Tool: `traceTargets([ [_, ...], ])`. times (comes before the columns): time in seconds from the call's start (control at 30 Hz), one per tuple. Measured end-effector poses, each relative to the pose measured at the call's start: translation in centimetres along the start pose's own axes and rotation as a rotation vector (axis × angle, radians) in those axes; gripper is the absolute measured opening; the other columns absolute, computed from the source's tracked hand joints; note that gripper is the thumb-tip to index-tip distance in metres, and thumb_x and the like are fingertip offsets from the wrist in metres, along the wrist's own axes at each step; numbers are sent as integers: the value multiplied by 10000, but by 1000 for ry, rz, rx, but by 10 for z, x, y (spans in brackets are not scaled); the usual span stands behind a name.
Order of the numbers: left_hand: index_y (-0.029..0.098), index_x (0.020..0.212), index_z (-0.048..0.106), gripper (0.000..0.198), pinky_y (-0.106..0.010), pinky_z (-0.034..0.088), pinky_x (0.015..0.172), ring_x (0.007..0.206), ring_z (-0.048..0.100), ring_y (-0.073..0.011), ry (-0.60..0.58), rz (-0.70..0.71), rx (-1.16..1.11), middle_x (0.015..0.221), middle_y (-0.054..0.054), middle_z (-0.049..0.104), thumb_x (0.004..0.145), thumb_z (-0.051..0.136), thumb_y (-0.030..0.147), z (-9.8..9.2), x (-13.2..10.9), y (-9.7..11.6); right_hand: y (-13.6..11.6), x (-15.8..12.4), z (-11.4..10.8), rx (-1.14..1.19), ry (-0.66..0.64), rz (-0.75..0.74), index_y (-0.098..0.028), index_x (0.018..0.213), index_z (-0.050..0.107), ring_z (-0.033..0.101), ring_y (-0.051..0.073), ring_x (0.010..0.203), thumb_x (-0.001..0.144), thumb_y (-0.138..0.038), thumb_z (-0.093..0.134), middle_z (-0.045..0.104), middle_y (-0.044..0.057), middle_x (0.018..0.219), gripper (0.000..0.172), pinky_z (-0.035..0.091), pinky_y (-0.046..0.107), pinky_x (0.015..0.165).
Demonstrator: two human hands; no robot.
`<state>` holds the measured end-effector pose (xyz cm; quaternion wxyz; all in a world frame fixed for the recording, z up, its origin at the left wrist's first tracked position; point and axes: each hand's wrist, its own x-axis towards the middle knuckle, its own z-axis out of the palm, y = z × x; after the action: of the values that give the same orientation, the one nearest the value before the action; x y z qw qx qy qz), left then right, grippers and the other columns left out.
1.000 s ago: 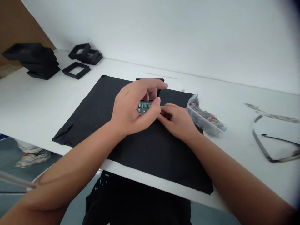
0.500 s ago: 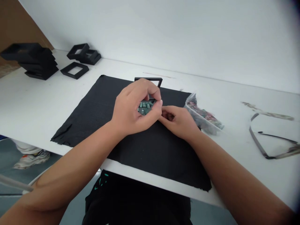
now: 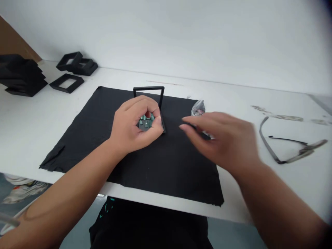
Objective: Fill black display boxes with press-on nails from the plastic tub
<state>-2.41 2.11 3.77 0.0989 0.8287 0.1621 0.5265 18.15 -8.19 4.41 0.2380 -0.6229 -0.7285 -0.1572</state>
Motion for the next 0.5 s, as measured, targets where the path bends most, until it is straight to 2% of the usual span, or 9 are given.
traceTargets([
  [0.07,186,720,560,101,-296,514,665,705,644,-142,-20,5,-4,732,-1,667,739,587,90,1,-1,1,20,-13,-21,-3,2,130,-282,1122,727,680,207,788,925,-500,609,733,12,844,316,444,308,609],
  [0.1,188,723,561,103,-300,515,671,712,652,-145,-33,10,0,755,-2,683,730,592,89,1,-1,2,32,-21,-29,-46,-69,154,-296,1155,707,679,219,798,899,-543,622,737,8,887,366,443,311,580],
  [0.17,192,730,565,110,-314,516,696,735,667,-152,-52,21,18,809,-4,715,716,598,88,2,-3,4,57,-39,-39,-176,-224,113,-290,1142,703,678,241,766,892,-601,586,751,20,967,416,434,335,538],
  [0.2,194,734,567,112,-322,518,713,752,677,-158,-61,24,25,839,-6,730,716,599,89,3,-3,5,68,-47,-42,-237,-273,54,-277,1071,721,670,252,725,927,-590,526,756,25,930,396,441,363,550],
  [0.27,198,739,569,105,-341,519,744,786,692,-171,-97,34,23,901,-15,757,723,602,100,4,-4,9,84,-63,-45,-274,-300,-48,-256,901,728,671,264,704,981,-484,466,763,37,864,356,476,418,620],
  [0.37,200,733,560,85,-364,521,786,803,692,-177,-195,76,-26,977,-31,773,722,603,128,6,-6,16,87,-82,-51,-159,-298,-112,-260,871,726,688,279,777,956,-391,555,770,59,861,232,505,451,680],
  [0.43,203,727,546,73,-369,521,803,797,677,-175,-266,116,-93,941,-28,767,718,587,143,8,-7,23,78,-92,-60,-21,-330,-118,-299,903,735,693,263,773,911,-368,636,767,44,852,122,525,445,666],
  [0.5,207,734,539,55,-364,521,807,807,662,-175,-323,147,-168,889,-24,748,740,572,163,11,-9,30,65,-101,-71,100,-378,-77,-369,927,744,707,245,762,885,-361,662,762,11,846,92,561,430,662],
])
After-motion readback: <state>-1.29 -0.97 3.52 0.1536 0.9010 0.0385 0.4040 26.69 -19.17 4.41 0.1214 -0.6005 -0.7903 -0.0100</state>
